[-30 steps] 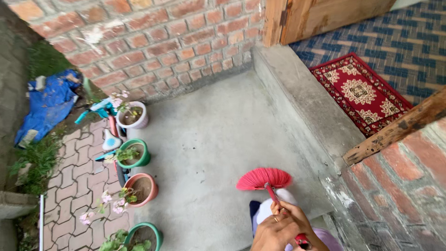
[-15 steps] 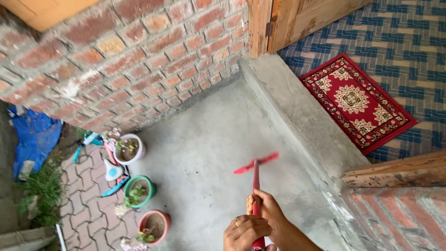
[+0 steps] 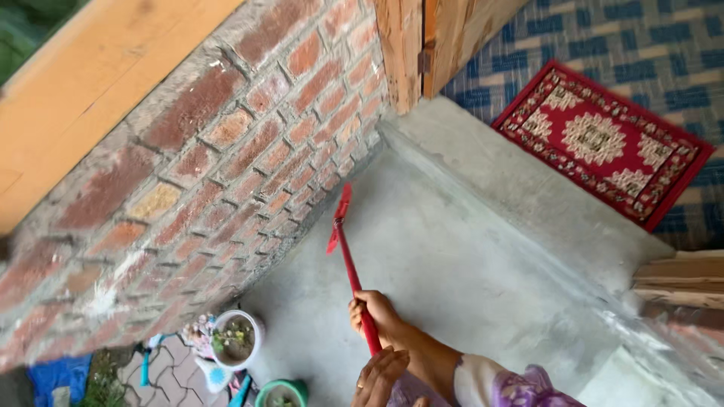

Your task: The person sweeps debris from a concrete courtyard into a dustpan using a broom and then sweeps several outdoor steps while moving around a scooter and potted plants.

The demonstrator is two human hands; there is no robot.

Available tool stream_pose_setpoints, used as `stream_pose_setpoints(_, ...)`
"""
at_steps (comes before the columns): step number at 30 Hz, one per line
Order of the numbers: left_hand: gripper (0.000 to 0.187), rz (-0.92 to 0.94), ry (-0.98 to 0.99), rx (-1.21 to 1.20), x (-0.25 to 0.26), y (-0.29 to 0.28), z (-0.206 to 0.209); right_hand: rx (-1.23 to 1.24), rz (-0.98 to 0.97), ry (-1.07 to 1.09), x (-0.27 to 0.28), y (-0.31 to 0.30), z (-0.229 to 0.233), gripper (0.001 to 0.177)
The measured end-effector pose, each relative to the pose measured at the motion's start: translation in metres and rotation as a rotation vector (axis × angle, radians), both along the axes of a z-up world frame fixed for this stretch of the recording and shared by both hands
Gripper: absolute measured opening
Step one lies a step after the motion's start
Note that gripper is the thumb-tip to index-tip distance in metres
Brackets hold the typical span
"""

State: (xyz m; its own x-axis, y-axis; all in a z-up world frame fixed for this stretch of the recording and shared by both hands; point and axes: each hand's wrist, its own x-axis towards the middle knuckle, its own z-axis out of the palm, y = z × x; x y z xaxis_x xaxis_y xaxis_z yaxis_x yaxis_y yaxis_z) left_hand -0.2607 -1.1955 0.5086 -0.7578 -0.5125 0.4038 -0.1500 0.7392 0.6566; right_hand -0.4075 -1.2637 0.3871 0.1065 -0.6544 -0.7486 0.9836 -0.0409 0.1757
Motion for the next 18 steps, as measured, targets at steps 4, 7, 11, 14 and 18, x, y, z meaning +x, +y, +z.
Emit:
stream_pose_setpoints(4, 0.05, -0.073, -0.217, 0.172, -0.015, -0.119, -0.004, -0.123, -0.063, -0.204, -0.055, -0.068, -0.091, 0.015)
stream_pose_setpoints(7, 0.052, -0.093, -0.449, 0.331, -0.021, -0.171, 0.004, -0.263, -0.296, -0.135, -0.08, -0.032, -0.125, 0.021)
stream_pose_setpoints(11, 0.055, -0.101, -0.55, 0.423, -0.08, -0.192, 0.062, 0.216, -0.393, -0.002, -0.116, 0.041, -0.11, 0.017)
stream_pose_setpoints(14, 0.058, -0.218, -0.547, 0.449, -0.119, -0.183, 0.094, 0.575, -0.628, 0.19, -0.128, 0.038, -0.06, 0.008)
stream_pose_setpoints(18, 0.048, -0.381, -0.25, 0.361, -0.158, -0.17, 0.114, 0.476, -0.563, 0.13, -0.109, 0.014, -0.011, 0.015)
